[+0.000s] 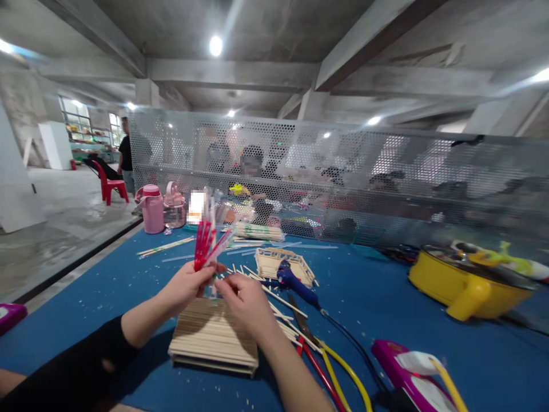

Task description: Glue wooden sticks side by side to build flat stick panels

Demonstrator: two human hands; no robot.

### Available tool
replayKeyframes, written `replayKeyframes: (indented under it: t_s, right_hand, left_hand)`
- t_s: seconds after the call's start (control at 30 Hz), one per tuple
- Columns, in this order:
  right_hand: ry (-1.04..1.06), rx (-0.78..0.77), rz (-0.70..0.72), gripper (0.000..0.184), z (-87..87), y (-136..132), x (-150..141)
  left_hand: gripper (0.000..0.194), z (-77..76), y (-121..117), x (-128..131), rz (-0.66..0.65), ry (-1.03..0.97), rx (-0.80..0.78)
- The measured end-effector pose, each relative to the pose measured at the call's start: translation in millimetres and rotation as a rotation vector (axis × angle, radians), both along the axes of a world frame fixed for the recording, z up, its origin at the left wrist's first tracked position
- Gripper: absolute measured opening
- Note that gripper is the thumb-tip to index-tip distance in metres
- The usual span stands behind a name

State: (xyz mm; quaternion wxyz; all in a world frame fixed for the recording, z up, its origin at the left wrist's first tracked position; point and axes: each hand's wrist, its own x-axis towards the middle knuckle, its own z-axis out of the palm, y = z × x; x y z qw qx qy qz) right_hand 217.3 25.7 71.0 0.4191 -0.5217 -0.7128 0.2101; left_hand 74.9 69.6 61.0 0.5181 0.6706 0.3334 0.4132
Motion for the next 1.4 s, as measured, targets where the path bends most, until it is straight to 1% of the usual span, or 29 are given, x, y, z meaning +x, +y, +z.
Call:
replayKeyframes:
  t_s: [0.07,0.17,0.23,0.3,0.37,0.43,0.5,0.53,0.6,0.67,0.73,0.8,0.83,0.9,0.97,1.03,1.13,1.23,1.3,1.4]
  right_hand:
    - [0.064,-0.033,-0.007,0.036,1.9,3.3,11.6]
    - [0.236,-0.059,-0.048,0.042,3.4,6.2,27.8]
    - [0.348,-0.07,-0.072,0.048,4.0,6.4,33.9]
    - [0.43,-0.079,-0.088,0.05,5.0,6.0,35.7]
    - [0.508,-0.073,-0.114,0.048,6.5,6.2,35.2]
    - [0.584,-0.021,-0.169,0.043,8.5,7.5,35.8]
    - [0.659,0.062,-0.246,0.042,10.8,9.4,40.8]
    - [0.689,0.103,-0.285,0.042,12.2,10.2,45.2]
    - [0.718,0.154,-0.345,0.042,14.8,11.1,56.9]
    - [0.702,0.153,-0.379,0.041,16.9,11.0,69.3]
    - [0.648,0.112,-0.392,0.038,17.5,10.6,78.8]
    - [0.577,0.058,-0.392,0.034,16.8,9.9,83.9]
    - [0.525,0.027,-0.39,0.032,16.2,9.4,85.1]
    - [0.393,-0.041,-0.38,0.026,15.6,7.9,86.0]
    - [0.255,-0.112,-0.363,0.02,16.2,5.9,86.4]
    - [0.165,-0.167,-0.348,0.015,17.2,3.5,87.6]
    - [-0.026,-0.285,-0.278,0.011,16.5,0.1,91.2]
    - [-0.186,-0.409,-0.185,0.008,13.4,-2.7,93.6]
    - [-0.219,-0.422,-0.163,0.011,12.7,-3.9,92.9]
    - [-0.311,-0.328,-0.207,0.022,15.1,-3.9,89.1]
  left_hand:
    - [0.037,1.0,7.0,-9.5,-0.022,0.077,0.074]
    - [0.026,1.7,10.8,-20.5,-0.134,0.236,0.198]
    - [0.02,0.7,9.5,-23.5,-0.182,0.341,0.275]
    - [0.017,-1.0,8.0,-23.7,-0.164,0.426,0.345]
    - [0.016,-1.8,8.9,-23.5,-0.098,0.488,0.406]
    - [0.016,-1.1,14.3,-25.5,-0.013,0.532,0.45]
    - [0.016,0.5,25.1,-32.0,0.094,0.57,0.473]
    - [0.016,1.2,32.3,-37.5,0.163,0.588,0.474]
    - [0.018,1.4,49.4,-52.9,0.345,0.625,0.446]
    - [0.038,-0.8,67.1,-73.2,0.588,0.65,0.376]
    - [0.039,-5.8,82.0,-94.8,0.8,0.684,0.274]
    - [0.041,-13.0,92.2,-112.9,0.94,0.737,0.18]
    - [0.042,-17.2,95.6,-119.1,0.975,0.771,0.14]
    - [0.035,-25.9,100.4,-125.2,0.974,0.845,0.086]
    - [0.028,-34.1,103.8,-124.3,0.91,0.92,0.061]
    - [0.029,-40.4,106.6,-120.5,0.836,0.99,0.05]
    - [0.03,-44.8,109.6,-117.5,0.769,1.082,0.037]
    - [0.03,-44.1,109.7,-118.9,0.741,1.144,0.025]
    - [0.03,-42.2,108.1,-119.7,0.733,1.168,0.02]
    - [0.031,-39.2,105.2,-117.9,0.729,1.172,0.024]
